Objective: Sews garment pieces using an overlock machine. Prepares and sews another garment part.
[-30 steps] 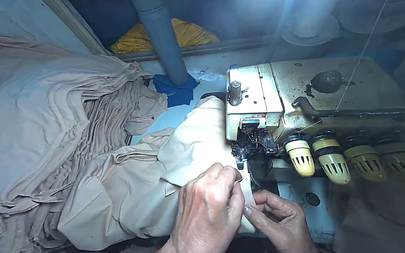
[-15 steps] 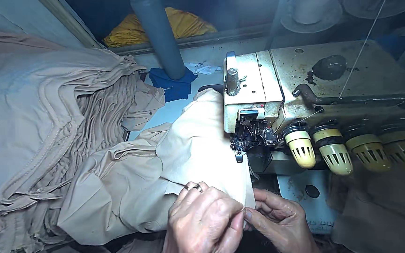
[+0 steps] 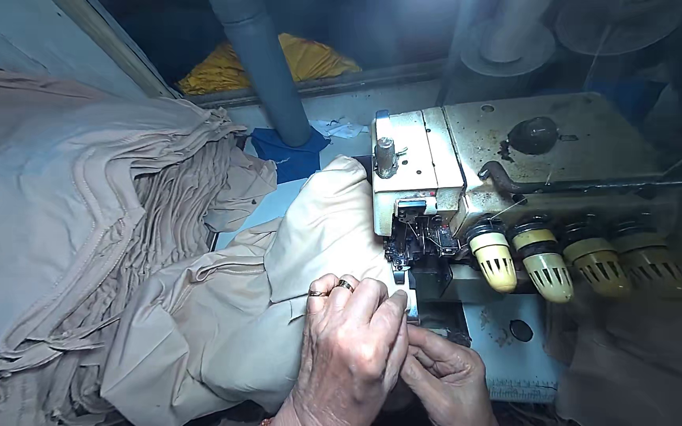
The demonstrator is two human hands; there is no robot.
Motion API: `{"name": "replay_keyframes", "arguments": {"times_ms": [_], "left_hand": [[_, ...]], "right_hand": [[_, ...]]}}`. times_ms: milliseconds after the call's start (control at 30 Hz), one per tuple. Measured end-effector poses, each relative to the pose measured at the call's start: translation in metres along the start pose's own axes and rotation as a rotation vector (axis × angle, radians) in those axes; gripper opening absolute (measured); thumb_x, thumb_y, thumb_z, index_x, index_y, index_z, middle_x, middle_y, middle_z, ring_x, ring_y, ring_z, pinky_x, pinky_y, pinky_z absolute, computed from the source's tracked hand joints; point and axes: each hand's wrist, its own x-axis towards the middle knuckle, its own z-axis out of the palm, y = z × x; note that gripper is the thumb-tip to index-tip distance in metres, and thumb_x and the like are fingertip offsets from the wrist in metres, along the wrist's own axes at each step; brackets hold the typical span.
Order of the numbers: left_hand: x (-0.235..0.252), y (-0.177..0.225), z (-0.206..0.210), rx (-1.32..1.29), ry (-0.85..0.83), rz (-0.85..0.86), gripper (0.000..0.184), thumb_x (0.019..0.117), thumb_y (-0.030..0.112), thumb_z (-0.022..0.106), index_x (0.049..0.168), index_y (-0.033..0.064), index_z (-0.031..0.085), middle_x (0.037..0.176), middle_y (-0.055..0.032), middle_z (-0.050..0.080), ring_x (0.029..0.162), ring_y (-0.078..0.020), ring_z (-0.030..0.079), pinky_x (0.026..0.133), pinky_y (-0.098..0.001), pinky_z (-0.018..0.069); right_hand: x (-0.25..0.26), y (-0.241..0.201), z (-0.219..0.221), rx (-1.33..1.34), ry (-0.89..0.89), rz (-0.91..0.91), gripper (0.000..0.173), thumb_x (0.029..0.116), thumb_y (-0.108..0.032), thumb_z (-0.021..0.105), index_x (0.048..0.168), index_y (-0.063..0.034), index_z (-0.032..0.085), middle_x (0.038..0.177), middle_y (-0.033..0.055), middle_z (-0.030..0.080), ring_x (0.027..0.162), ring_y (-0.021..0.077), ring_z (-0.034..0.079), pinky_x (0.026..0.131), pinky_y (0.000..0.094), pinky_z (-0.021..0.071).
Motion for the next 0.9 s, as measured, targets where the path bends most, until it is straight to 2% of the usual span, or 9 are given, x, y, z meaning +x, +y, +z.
{"name": "replay_keyframes", "arguments": {"times_ms": [167, 300, 400, 467, 567, 700, 800, 833, 900], "left_hand": [[0.0, -0.003, -0.001, -0.013, -0.033, 0.029, 0.018, 0.0956, 0.021, 0.063, 0.097, 0.0176, 0.08, 0.09, -0.0008, 0.069, 0.089, -0.0159, 0.062, 0.093, -0.045, 0.0422], [-0.001, -0.009, 0.0, -0.054, 0.002, 0.009, 0.02, 0.0958, 0.022, 0.063, 0.097, 0.0146, 0.082, 0.1, -0.0014, 0.076, 0.097, -0.0161, 0.071, 0.113, -0.0608, 0.0369], [0.004, -0.017, 0.005, -0.057, 0.053, -0.046, 0.021, 0.0939, 0.022, 0.063, 0.095, 0.0136, 0.083, 0.105, -0.0012, 0.079, 0.103, -0.0144, 0.074, 0.116, -0.0627, 0.0361], [0.009, -0.022, 0.009, -0.067, 0.048, -0.122, 0.021, 0.0934, 0.025, 0.064, 0.098, 0.0167, 0.083, 0.11, 0.0003, 0.077, 0.106, -0.0151, 0.071, 0.111, -0.0558, 0.0423], [0.009, -0.027, 0.008, -0.067, 0.051, -0.26, 0.021, 0.0917, 0.033, 0.067, 0.099, 0.0209, 0.083, 0.111, 0.0024, 0.073, 0.104, -0.0156, 0.064, 0.085, -0.0369, 0.052], [-0.014, -0.021, -0.018, -0.129, 0.053, -0.35, 0.016, 0.0875, 0.019, 0.066, 0.09, 0.0127, 0.081, 0.1, -0.0034, 0.071, 0.088, -0.005, 0.065, 0.074, -0.0173, 0.0544], [-0.031, 0.004, -0.044, -0.345, -0.132, -0.325, 0.01, 0.0889, 0.004, 0.067, 0.089, 0.0007, 0.076, 0.094, -0.0132, 0.071, 0.086, -0.011, 0.068, 0.078, -0.02, 0.0558], [-0.036, 0.013, -0.047, -0.412, -0.202, -0.316, 0.009, 0.0898, 0.003, 0.067, 0.092, -0.0013, 0.075, 0.095, -0.0147, 0.072, 0.089, -0.0139, 0.069, 0.082, -0.0227, 0.0566], [-0.046, 0.024, -0.041, -0.471, -0.273, -0.329, 0.012, 0.091, 0.004, 0.07, 0.1, -0.0034, 0.074, 0.097, -0.0166, 0.073, 0.089, -0.0169, 0.07, 0.082, -0.0256, 0.0579]], "right_hand": [[0.0, 0.005, 0.003, 0.022, -0.031, -0.009, 0.023, 0.0852, 0.011, 0.064, 0.107, 0.0081, 0.073, 0.091, 0.0001, 0.077, 0.079, -0.0013, 0.069, 0.077, 0.0179, 0.059], [0.001, -0.001, 0.007, 0.002, -0.057, 0.037, 0.025, 0.0834, 0.013, 0.063, 0.106, 0.0086, 0.072, 0.087, -0.0016, 0.077, 0.076, -0.0029, 0.068, 0.073, 0.0165, 0.0581], [0.0, -0.007, 0.011, 0.007, -0.089, 0.104, 0.022, 0.0859, 0.013, 0.063, 0.107, 0.009, 0.069, 0.084, -0.0001, 0.076, 0.072, 0.0024, 0.07, 0.068, 0.0216, 0.0608], [0.0, -0.011, 0.014, 0.018, -0.125, 0.154, 0.021, 0.0882, 0.012, 0.063, 0.109, 0.0106, 0.067, 0.083, 0.0033, 0.076, 0.073, 0.0081, 0.074, 0.068, 0.026, 0.0633], [0.004, -0.016, 0.011, -0.09, -0.215, 0.183, 0.017, 0.092, 0.008, 0.063, 0.109, 0.0103, 0.066, 0.084, 0.0064, 0.076, 0.073, 0.01, 0.074, 0.068, 0.0267, 0.0638], [0.007, -0.016, -0.004, -0.358, -0.245, -0.081, 0.022, 0.1, -0.005, 0.06, 0.115, 0.0096, 0.067, 0.081, 0.0084, 0.075, 0.069, 0.009, 0.072, 0.064, 0.0248, 0.0618], [0.012, -0.013, -0.012, -0.447, -0.316, -0.251, 0.041, 0.1108, -0.026, 0.045, 0.128, 0.0078, 0.061, 0.108, 0.0136, 0.076, 0.094, 0.0105, 0.074, 0.083, 0.0249, 0.0616], [0.013, -0.012, -0.015, -0.474, -0.348, -0.276, 0.041, 0.1109, -0.025, 0.045, 0.126, 0.0079, 0.064, 0.111, 0.0157, 0.075, 0.1, 0.0116, 0.073, 0.09, 0.025, 0.0587], [0.014, -0.012, -0.028, -0.556, -0.314, -0.284, 0.024, 0.1034, -0.01, 0.055, 0.105, 0.0042, 0.074, 0.098, 0.012, 0.077, 0.091, 0.0078, 0.073, 0.085, 0.0212, 0.0582]]}}
